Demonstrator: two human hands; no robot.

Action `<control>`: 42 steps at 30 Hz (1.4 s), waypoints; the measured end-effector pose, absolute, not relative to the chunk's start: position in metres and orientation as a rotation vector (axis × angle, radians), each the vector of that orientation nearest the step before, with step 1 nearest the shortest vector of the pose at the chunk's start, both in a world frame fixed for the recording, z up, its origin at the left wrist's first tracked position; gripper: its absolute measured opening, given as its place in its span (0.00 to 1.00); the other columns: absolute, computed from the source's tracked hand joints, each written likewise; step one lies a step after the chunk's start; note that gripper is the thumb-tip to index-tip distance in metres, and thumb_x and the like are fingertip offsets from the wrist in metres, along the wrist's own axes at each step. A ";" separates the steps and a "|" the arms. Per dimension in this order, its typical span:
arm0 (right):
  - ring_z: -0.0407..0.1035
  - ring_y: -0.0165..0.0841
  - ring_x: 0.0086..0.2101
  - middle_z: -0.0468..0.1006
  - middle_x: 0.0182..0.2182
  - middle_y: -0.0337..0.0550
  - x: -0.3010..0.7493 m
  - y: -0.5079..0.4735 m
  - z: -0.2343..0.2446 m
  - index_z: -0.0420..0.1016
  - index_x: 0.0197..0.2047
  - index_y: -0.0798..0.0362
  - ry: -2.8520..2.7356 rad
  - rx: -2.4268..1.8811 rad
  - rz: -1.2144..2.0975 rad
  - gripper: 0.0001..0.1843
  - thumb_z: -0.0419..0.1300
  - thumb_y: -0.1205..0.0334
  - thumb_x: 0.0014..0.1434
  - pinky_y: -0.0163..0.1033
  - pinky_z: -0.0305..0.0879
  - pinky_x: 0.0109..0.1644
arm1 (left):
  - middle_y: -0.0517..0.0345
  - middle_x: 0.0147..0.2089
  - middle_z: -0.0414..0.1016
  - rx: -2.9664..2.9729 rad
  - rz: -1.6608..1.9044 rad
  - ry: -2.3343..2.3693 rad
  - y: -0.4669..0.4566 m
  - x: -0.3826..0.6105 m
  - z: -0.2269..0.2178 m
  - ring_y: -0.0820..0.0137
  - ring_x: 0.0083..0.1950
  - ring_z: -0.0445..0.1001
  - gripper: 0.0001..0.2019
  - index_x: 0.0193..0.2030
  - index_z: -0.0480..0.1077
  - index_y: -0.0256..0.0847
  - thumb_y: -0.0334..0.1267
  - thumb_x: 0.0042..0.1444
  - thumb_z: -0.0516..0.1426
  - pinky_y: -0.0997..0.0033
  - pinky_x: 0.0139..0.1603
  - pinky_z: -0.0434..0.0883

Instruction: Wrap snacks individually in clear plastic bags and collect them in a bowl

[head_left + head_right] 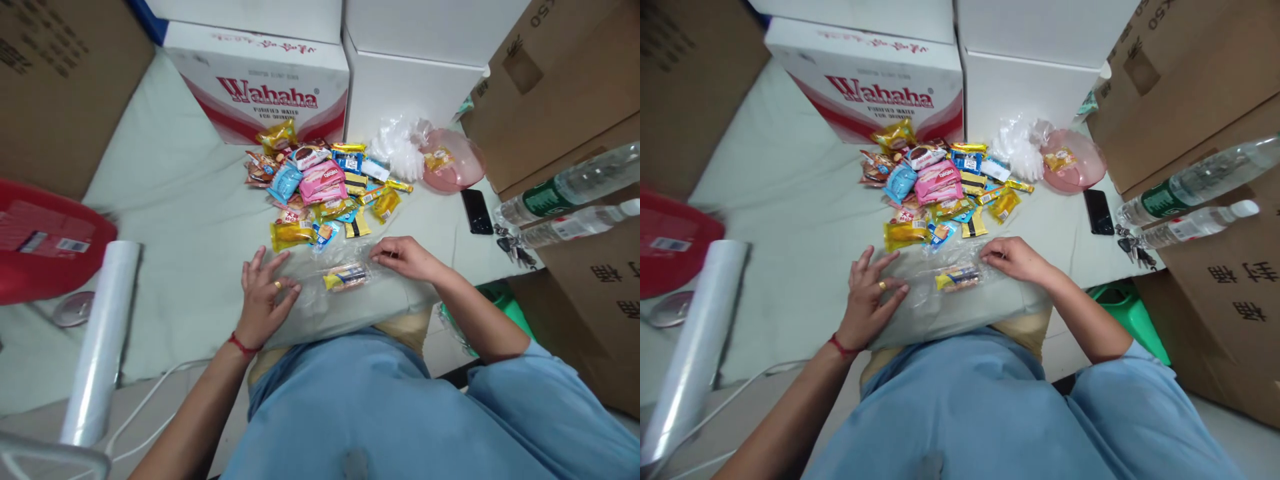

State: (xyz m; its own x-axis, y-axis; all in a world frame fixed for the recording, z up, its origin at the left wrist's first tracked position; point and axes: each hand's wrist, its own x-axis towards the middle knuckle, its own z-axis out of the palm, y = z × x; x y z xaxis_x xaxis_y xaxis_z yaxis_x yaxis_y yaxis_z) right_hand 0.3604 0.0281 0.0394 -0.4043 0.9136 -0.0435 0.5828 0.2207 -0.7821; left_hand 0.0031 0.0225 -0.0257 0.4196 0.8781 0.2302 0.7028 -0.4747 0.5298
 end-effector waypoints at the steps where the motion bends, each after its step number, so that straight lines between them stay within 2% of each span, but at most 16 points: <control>1: 0.75 0.33 0.34 0.82 0.34 0.42 0.361 0.034 0.034 0.83 0.44 0.53 -2.029 -1.428 1.091 0.11 0.60 0.57 0.68 0.36 0.69 0.41 | 0.51 0.71 0.72 2.284 0.707 1.398 0.027 0.004 -0.028 0.48 0.82 0.47 0.14 0.36 0.77 0.45 0.48 0.68 0.56 0.28 0.78 0.46; 5: 0.70 0.31 0.30 0.79 0.28 0.38 0.362 0.051 0.014 0.83 0.41 0.55 -2.012 -1.612 1.139 0.11 0.60 0.60 0.64 0.33 0.62 0.36 | 0.45 0.62 0.76 2.089 0.788 1.568 0.042 0.010 -0.042 0.45 0.78 0.56 0.13 0.36 0.76 0.43 0.48 0.64 0.57 0.32 0.76 0.54; 8: 0.71 0.32 0.32 0.81 0.31 0.39 0.362 0.055 0.008 0.83 0.39 0.55 -2.106 -1.722 1.020 0.09 0.60 0.66 0.61 0.34 0.59 0.38 | 0.42 0.61 0.73 1.992 0.941 1.692 0.041 0.009 -0.041 0.46 0.76 0.59 0.11 0.42 0.76 0.41 0.46 0.63 0.58 0.38 0.75 0.58; 12: 0.71 0.32 0.32 0.82 0.32 0.40 0.362 0.055 0.009 0.83 0.40 0.55 -2.144 -1.783 0.976 0.09 0.60 0.68 0.61 0.34 0.57 0.38 | 0.41 0.62 0.70 2.032 1.314 1.835 0.016 0.002 -0.009 0.47 0.74 0.60 0.09 0.49 0.74 0.42 0.37 0.62 0.60 0.38 0.74 0.57; 15: 0.71 0.32 0.32 0.82 0.31 0.40 0.362 0.054 0.010 0.83 0.40 0.55 -2.161 -1.795 0.973 0.10 0.59 0.69 0.61 0.33 0.56 0.38 | 0.47 0.56 0.75 2.264 1.544 1.737 -0.013 0.006 0.021 0.52 0.64 0.71 0.16 0.52 0.73 0.46 0.28 0.58 0.62 0.44 0.67 0.65; 18: 0.72 0.32 0.33 0.82 0.33 0.40 0.360 0.056 0.015 0.83 0.42 0.55 -2.228 -1.820 0.956 0.11 0.59 0.69 0.63 0.33 0.57 0.39 | 0.54 0.49 0.82 2.551 1.311 1.264 -0.031 0.026 0.034 0.62 0.49 0.78 0.20 0.56 0.73 0.47 0.25 0.59 0.59 0.58 0.52 0.70; 21: 0.73 0.35 0.35 0.84 0.36 0.44 0.355 0.060 0.030 0.83 0.46 0.53 -2.398 -1.932 0.871 0.11 0.60 0.66 0.64 0.35 0.57 0.38 | 0.51 0.56 0.84 2.655 0.894 1.151 -0.028 0.055 0.022 0.63 0.46 0.78 0.23 0.64 0.72 0.45 0.27 0.63 0.55 0.59 0.43 0.66; 24: 0.74 0.41 0.39 0.84 0.42 0.51 0.342 0.069 0.051 0.83 0.48 0.52 -2.521 -2.124 0.617 0.12 0.59 0.59 0.68 0.39 0.57 0.38 | 0.49 0.60 0.82 2.651 0.611 1.248 -0.014 0.078 0.000 0.60 0.47 0.79 0.23 0.66 0.73 0.41 0.28 0.66 0.52 0.56 0.44 0.67; 26: 0.73 0.45 0.44 0.82 0.46 0.56 0.329 0.077 0.060 0.83 0.49 0.53 -2.529 -2.127 0.393 0.15 0.56 0.57 0.72 0.42 0.60 0.41 | 0.50 0.62 0.81 2.639 0.524 1.298 -0.007 0.084 -0.011 0.58 0.50 0.79 0.22 0.65 0.74 0.40 0.29 0.67 0.52 0.55 0.46 0.68; 28: 0.70 0.49 0.51 0.80 0.50 0.58 0.313 0.088 0.061 0.81 0.54 0.54 -2.582 -1.954 0.270 0.16 0.57 0.56 0.72 0.45 0.62 0.48 | 0.51 0.63 0.81 2.640 0.496 1.314 -0.004 0.084 -0.016 0.57 0.51 0.79 0.22 0.65 0.74 0.40 0.30 0.68 0.51 0.54 0.47 0.69; 31: 0.65 0.50 0.56 0.78 0.54 0.57 0.291 0.107 0.049 0.77 0.61 0.55 -2.735 -1.604 0.349 0.23 0.66 0.57 0.65 0.47 0.60 0.56 | 0.50 0.63 0.81 2.661 0.472 1.307 -0.005 0.082 -0.014 0.57 0.51 0.79 0.21 0.64 0.75 0.40 0.30 0.68 0.52 0.54 0.47 0.70; 33: 0.67 0.47 0.53 0.80 0.49 0.54 0.281 0.119 0.041 0.78 0.58 0.56 -2.797 -1.488 0.491 0.23 0.69 0.61 0.61 0.44 0.60 0.54 | 0.50 0.63 0.81 2.686 0.460 1.309 -0.007 0.081 -0.012 0.57 0.50 0.79 0.21 0.64 0.75 0.39 0.30 0.68 0.52 0.54 0.46 0.71; 36: 0.69 0.39 0.42 0.80 0.36 0.47 0.274 0.129 0.039 0.81 0.45 0.57 -2.800 -1.425 0.664 0.08 0.64 0.67 0.62 0.38 0.59 0.46 | 0.51 0.64 0.80 2.710 0.456 1.312 -0.009 0.082 -0.011 0.58 0.49 0.79 0.22 0.65 0.74 0.39 0.29 0.68 0.52 0.55 0.45 0.72; 37: 0.68 0.37 0.39 0.79 0.35 0.45 0.274 0.129 0.042 0.81 0.42 0.57 -2.782 -1.389 0.687 0.06 0.62 0.67 0.64 0.37 0.58 0.44 | 0.51 0.64 0.80 2.709 0.456 1.310 -0.010 0.083 -0.012 0.59 0.49 0.79 0.22 0.66 0.74 0.39 0.29 0.68 0.52 0.56 0.46 0.72; 39: 0.68 0.35 0.37 0.79 0.35 0.45 0.276 0.119 0.050 0.80 0.39 0.56 -2.762 -1.284 0.689 0.08 0.58 0.67 0.67 0.37 0.56 0.41 | 0.51 0.64 0.80 2.695 0.468 1.314 -0.010 0.085 -0.015 0.59 0.49 0.79 0.22 0.66 0.73 0.40 0.29 0.68 0.51 0.56 0.45 0.73; 42: 0.68 0.35 0.36 0.79 0.37 0.45 0.282 0.084 0.058 0.80 0.42 0.54 -2.833 -1.183 0.614 0.12 0.56 0.63 0.72 0.37 0.53 0.38 | 0.48 0.62 0.81 2.632 0.533 1.321 -0.009 0.085 -0.024 0.58 0.49 0.80 0.22 0.65 0.74 0.40 0.29 0.67 0.52 0.56 0.44 0.75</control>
